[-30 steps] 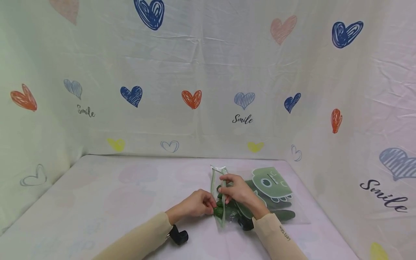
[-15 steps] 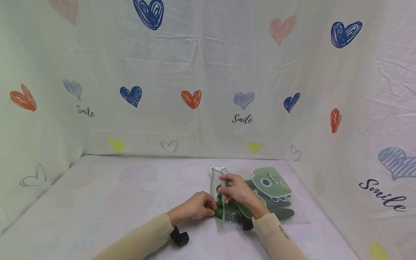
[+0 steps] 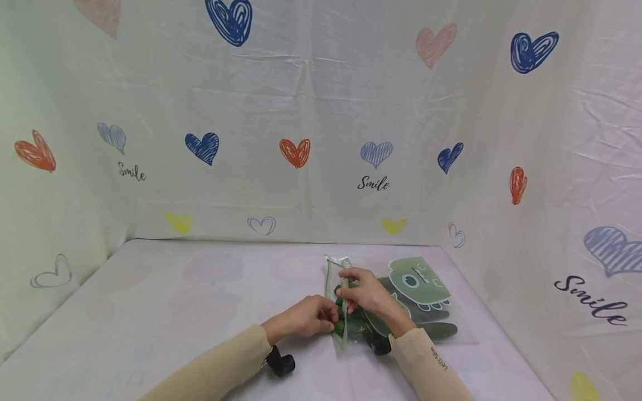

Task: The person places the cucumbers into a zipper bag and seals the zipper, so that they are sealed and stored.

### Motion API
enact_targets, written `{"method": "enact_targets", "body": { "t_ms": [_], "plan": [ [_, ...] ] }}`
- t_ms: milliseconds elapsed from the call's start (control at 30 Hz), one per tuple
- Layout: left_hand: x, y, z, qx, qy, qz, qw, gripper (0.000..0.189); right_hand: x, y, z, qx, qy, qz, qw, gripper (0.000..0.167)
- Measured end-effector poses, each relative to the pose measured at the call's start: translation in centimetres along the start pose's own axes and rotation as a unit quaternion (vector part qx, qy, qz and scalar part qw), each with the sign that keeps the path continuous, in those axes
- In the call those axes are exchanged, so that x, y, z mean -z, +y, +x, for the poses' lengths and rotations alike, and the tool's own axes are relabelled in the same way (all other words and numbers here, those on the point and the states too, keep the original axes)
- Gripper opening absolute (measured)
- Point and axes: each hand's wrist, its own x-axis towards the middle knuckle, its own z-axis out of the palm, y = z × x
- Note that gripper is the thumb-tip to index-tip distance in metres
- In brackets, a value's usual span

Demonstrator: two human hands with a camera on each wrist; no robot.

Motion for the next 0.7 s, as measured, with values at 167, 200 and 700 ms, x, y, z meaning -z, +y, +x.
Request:
{"method": "enact_targets", "body": {
  "t_ms": [167, 200, 700],
  "plan": [
    [-0.22, 0.06, 0.16, -0.004, 0.003, 0.018, 0.9998, 0.012, -0.01, -0.06, -0.06, -0.005, -0.002, 0.004, 1.0, 0.053],
    [-0.26, 0.05, 0.18, -0.004, 0.004, 0.022, 0.9998, 0.013, 0.0, 0.0, -0.05, -0.006, -0.002, 0.004, 1.0, 0.053],
    [-0.55, 0.33, 0.09, 0.009, 0.029, 0.067, 0.9973, 0.015, 0.11, 0.24, 0.04, 0.002, -0.005, 0.002, 1.0, 0.051]
  ]
}}
